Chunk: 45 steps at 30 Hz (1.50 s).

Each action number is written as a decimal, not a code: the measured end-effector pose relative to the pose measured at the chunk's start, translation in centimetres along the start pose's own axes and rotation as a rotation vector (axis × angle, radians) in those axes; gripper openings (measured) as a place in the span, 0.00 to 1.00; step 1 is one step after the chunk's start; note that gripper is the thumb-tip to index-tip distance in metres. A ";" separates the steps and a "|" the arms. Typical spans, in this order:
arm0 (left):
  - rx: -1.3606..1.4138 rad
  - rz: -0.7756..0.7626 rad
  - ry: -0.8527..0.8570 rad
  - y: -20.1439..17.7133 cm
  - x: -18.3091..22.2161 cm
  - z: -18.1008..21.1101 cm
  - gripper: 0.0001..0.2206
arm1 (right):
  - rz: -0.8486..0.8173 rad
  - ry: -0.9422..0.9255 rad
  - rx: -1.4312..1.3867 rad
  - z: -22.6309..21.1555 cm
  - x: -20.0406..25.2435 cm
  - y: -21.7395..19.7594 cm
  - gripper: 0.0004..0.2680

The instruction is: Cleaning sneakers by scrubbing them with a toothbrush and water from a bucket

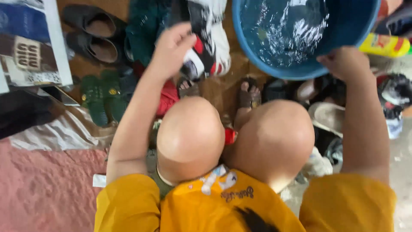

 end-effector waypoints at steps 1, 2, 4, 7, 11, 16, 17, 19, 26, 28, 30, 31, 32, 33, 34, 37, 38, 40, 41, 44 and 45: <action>-0.002 -0.009 -0.001 0.0 0.2 1.2 0.11 | -0.003 0.005 -0.007 0.6 0.1 1.2 0.22; 0.054 -0.018 0.016 0.1 0.4 2.5 0.07 | 0.201 -0.013 -0.374 1.3 0.3 2.0 0.16; 0.090 -0.018 0.065 -0.4 -0.4 4.1 0.08 | 0.448 -0.034 -0.752 1.8 -0.6 0.8 0.17; 0.218 0.022 0.038 0.0 0.1 4.8 0.08 | 0.011 0.041 -0.192 1.4 1.6 1.0 0.19; 0.319 0.010 0.033 -0.3 0.1 5.7 0.09 | 0.139 0.003 -0.323 1.0 2.3 -1.1 0.17; 0.480 -0.002 -0.031 0.3 0.0 5.9 0.10 | 0.138 0.084 -0.315 0.8 2.9 -3.0 0.15; 0.480 -0.003 -0.014 0.4 0.1 5.3 0.09 | 0.220 0.052 -0.422 0.8 3.3 -3.0 0.17; 0.485 -0.003 -0.004 0.9 0.3 5.6 0.09 | 0.294 0.022 -0.525 -0.2 5.2 -4.8 0.19; 0.532 -0.120 0.041 1.7 -0.1 10.0 0.09 | 0.626 -0.482 -0.822 -5.5 13.0 -16.2 0.24; 0.479 -0.171 0.090 1.6 0.1 11.1 0.09 | 0.637 -0.569 -0.755 -7.1 15.1 -19.0 0.22; 0.301 -0.236 0.135 1.4 0.7 12.8 0.09 | 0.736 -0.699 -0.630 -8.7 17.0 -21.4 0.18; 0.298 -0.236 0.138 1.3 1.0 13.7 0.09 | 0.740 -0.700 -0.629 -9.3 17.7 -22.1 0.18; 0.216 -0.250 0.149 1.2 1.3 14.7 0.11 | 0.757 -0.704 -0.580 -9.9 18.4 -22.9 0.16; 0.127 -0.262 0.164 0.9 1.5 15.9 0.13 | 0.782 -0.710 -0.534 -10.7 19.0 -24.0 0.16; 0.116 -0.261 0.172 0.6 1.9 16.9 0.13 | 0.795 -0.714 -0.534 -11.2 19.5 -24.5 0.16; 0.125 -0.260 0.216 0.4 3.2 19.6 0.12 | 0.790 -0.667 -0.482 -12.5 21.1 -25.5 0.10; 0.142 -0.231 0.209 0.3 3.5 20.3 0.12 | 0.748 -0.688 -0.550 -13.0 21.6 -25.7 0.10; 0.154 -0.198 0.208 0.2 3.9 21.2 0.13 | 0.713 -0.714 -0.614 -13.6 22.5 -26.0 0.12; 0.206 -0.171 0.217 0.2 4.2 21.3 0.12 | 0.696 -0.713 -0.626 -13.7 23.0 -25.8 0.12; 0.387 -0.091 0.224 0.6 4.7 21.0 0.06 | 0.742 -0.739 -0.610 -14.2 24.0 -25.8 0.13; 0.518 -0.040 0.218 0.6 4.7 20.7 0.11 | 0.800 -0.764 -0.583 -14.4 24.2 -26.0 0.13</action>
Point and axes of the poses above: each hand's wrist, its own x-axis away from the middle knuckle, its own y-axis out of the palm, z = x × y, the point moved 2 cm from there along -x, towards the middle knuckle, and after that the axes turned 10 degrees about x, right-handed, at the moved point
